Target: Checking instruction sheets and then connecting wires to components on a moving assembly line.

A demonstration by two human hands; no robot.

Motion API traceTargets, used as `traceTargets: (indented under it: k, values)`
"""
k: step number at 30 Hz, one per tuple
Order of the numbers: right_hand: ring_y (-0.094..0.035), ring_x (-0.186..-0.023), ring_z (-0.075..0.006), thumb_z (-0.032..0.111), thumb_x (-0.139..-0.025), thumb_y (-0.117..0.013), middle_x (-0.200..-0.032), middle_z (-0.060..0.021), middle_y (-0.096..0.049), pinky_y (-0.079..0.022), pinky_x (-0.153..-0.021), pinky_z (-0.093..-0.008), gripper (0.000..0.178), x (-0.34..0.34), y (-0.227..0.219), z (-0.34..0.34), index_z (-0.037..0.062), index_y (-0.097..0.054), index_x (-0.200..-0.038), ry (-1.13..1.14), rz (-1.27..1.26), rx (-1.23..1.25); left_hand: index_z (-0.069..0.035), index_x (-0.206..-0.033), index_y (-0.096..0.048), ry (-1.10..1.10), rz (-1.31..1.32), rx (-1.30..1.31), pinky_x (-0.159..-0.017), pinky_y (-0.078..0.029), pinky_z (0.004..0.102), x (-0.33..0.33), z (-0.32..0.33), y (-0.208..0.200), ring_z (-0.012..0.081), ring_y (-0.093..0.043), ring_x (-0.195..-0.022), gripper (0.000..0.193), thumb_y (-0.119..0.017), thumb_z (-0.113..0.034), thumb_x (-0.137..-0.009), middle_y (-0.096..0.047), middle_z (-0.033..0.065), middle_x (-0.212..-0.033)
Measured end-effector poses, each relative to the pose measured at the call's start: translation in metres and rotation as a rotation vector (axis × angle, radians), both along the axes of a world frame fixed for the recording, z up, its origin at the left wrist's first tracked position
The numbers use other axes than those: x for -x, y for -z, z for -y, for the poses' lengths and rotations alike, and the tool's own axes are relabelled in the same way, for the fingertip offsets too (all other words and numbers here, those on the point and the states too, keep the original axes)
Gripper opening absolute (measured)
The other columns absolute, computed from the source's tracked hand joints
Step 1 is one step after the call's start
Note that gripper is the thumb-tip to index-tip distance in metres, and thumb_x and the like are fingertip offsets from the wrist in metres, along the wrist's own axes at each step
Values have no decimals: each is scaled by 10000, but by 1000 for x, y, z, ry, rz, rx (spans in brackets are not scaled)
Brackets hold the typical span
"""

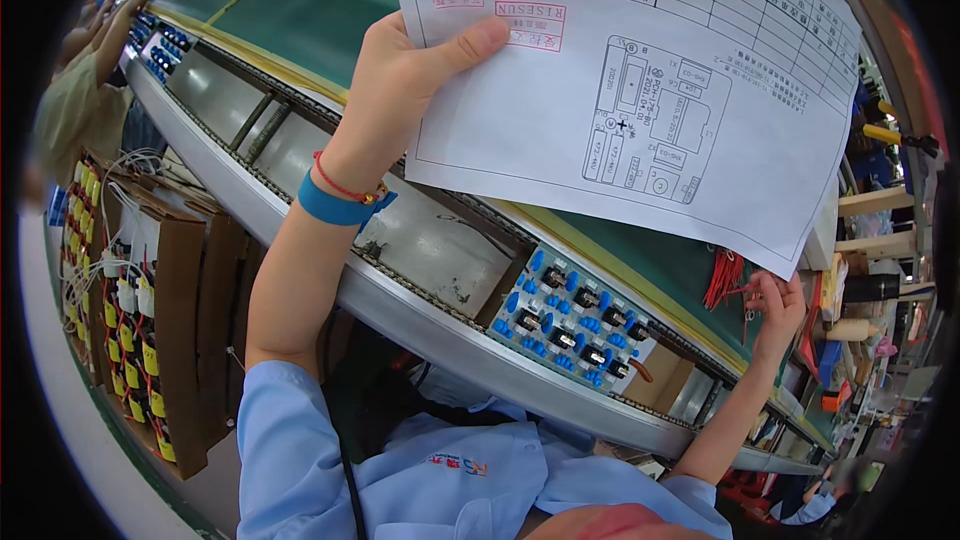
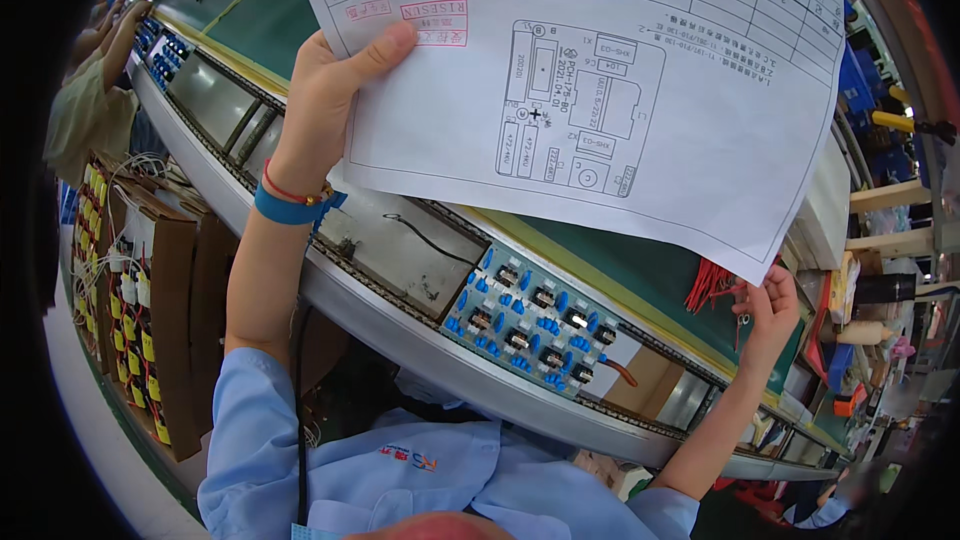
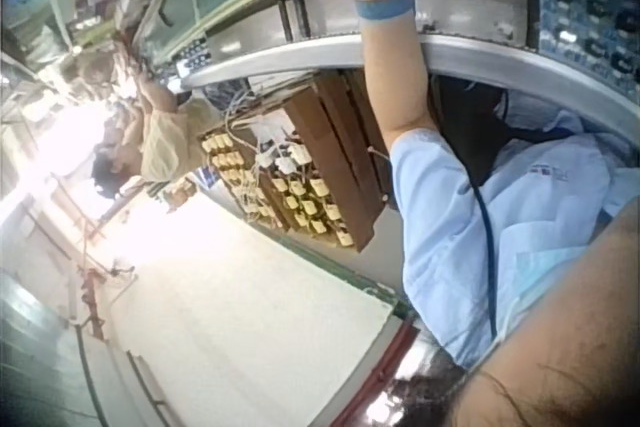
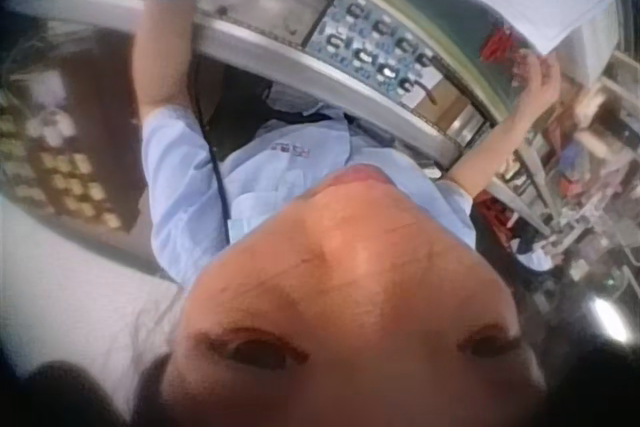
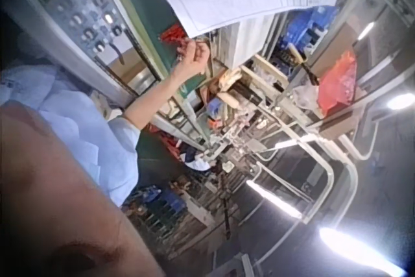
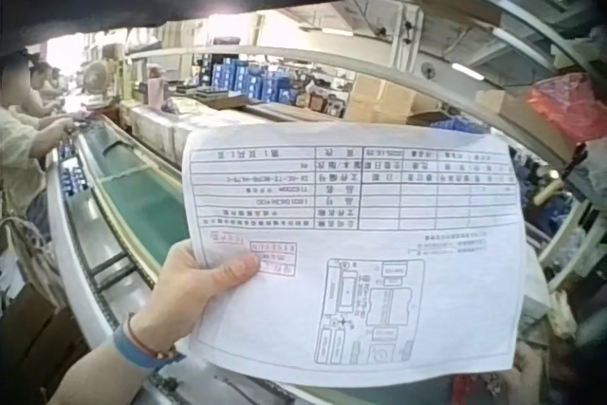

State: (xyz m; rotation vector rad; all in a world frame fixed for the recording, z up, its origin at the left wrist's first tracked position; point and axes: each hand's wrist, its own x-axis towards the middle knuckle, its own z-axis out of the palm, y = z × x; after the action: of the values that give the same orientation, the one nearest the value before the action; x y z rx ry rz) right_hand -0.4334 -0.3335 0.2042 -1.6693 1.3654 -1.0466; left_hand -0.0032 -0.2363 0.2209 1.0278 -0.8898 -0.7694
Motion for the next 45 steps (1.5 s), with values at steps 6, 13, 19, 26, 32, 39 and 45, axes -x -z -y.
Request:
traceTargets:
  k: [6, 13, 19, 26, 32, 39, 45]
  values:
    - [-589, -695, -85, 104, -846, -572, -846, -64, -644, -419, -515, -171, 214, -6, 11, 0, 1, -554, -1033, -48, -12, 68, 41, -993, -606, -9, 16, -4, -632, -522, 249, 1, 4, 3, 148, -634, -712, 318, -685, -186, -785, -650, 114, -878]
    - [-591, -681, -101, 176, -856, -581, -848, -74, -657, -415, -536, -203, 208, -9, 21, -3, -2, -592, -964, -49, -191, 22, 44, -991, -605, 4, -5, -25, -652, -516, 252, 3, 2, 2, 150, -630, -726, 325, -695, -182, -775, -649, 115, -884]
    - [-590, -708, -105, 171, -862, -575, -858, -76, -651, -427, -555, -204, 206, -13, 23, -3, -2, -584, -974, -69, -166, 1, 41, -991, -606, -5, 8, -22, -654, -514, 252, 1, 3, 3, 148, -626, -724, 319, -695, -175, -773, -648, 114, -881]
    - [-579, -702, -89, 131, -848, -593, -857, -64, -648, -441, -573, -210, 187, -15, 31, -3, -12, -609, -968, -35, -185, -6, 49, -994, -604, -20, -6, 0, -694, -496, 251, 4, 6, 3, 142, -612, -768, 320, -692, -168, -776, -640, 111, -909]
    - [-563, -717, -64, 48, -817, -597, -848, -21, -623, -453, -605, -201, 298, -16, 25, -6, 7, -544, -1107, -65, -204, -60, 52, -987, -603, -15, -32, -4, -704, -486, 244, 3, 4, 3, 142, -605, -767, 309, -687, -163, -781, -638, 111, -912]
    - [-563, -728, -66, 13, -817, -570, -839, -24, -624, -441, -612, -195, 223, -21, 19, -9, -5, -557, -1039, -109, -214, -119, 49, -983, -603, -15, -23, 4, -708, -484, 247, 3, 4, 4, 147, -603, -769, 304, -690, -160, -780, -636, 114, -912]
    - [-541, -699, -57, -36, -796, -558, -818, -13, -612, -431, -604, -191, 240, -23, 19, -9, -15, -553, -1035, -117, -184, -125, 45, -983, -604, -25, -18, 3, -716, -482, 249, 4, 6, 4, 147, -602, -770, 305, -692, -162, -778, -636, 114, -912]
